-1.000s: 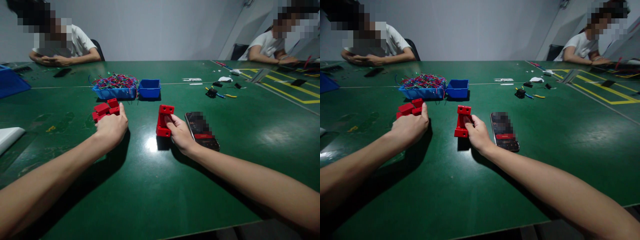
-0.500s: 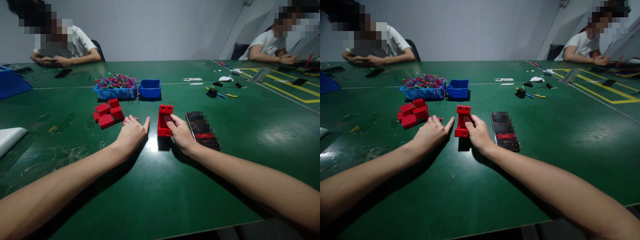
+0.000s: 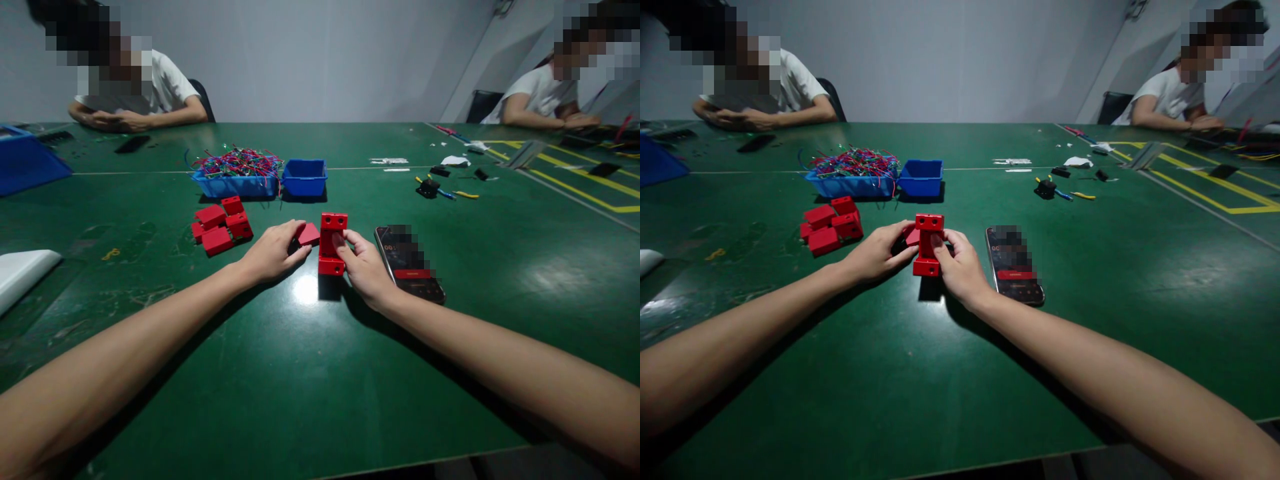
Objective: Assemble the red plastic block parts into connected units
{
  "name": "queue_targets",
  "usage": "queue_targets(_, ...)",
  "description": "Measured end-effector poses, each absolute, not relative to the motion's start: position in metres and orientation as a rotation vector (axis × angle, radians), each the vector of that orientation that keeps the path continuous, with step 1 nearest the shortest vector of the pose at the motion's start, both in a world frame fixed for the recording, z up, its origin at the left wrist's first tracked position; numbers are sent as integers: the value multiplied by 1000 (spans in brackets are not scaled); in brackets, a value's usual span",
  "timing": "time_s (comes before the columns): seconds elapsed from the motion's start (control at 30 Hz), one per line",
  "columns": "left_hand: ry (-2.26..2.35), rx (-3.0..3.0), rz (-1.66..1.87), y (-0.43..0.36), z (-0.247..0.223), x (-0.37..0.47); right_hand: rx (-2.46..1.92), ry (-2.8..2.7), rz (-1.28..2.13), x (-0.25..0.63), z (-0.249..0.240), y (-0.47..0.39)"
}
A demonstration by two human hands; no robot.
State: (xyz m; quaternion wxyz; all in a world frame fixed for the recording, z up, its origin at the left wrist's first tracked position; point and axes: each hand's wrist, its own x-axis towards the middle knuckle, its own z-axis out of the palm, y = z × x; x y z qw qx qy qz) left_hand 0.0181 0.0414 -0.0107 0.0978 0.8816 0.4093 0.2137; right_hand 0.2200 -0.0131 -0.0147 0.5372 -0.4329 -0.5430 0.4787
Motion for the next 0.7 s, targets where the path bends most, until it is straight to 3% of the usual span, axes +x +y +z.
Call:
queue_targets(0.33, 715, 2710, 1051, 42, -17, 14, -919, -1385, 1193, 220, -11, -14)
queue_targets(0.7, 631, 2670, 1132, 35, -16, 18, -841, -1281, 1429, 221, -1, -17)
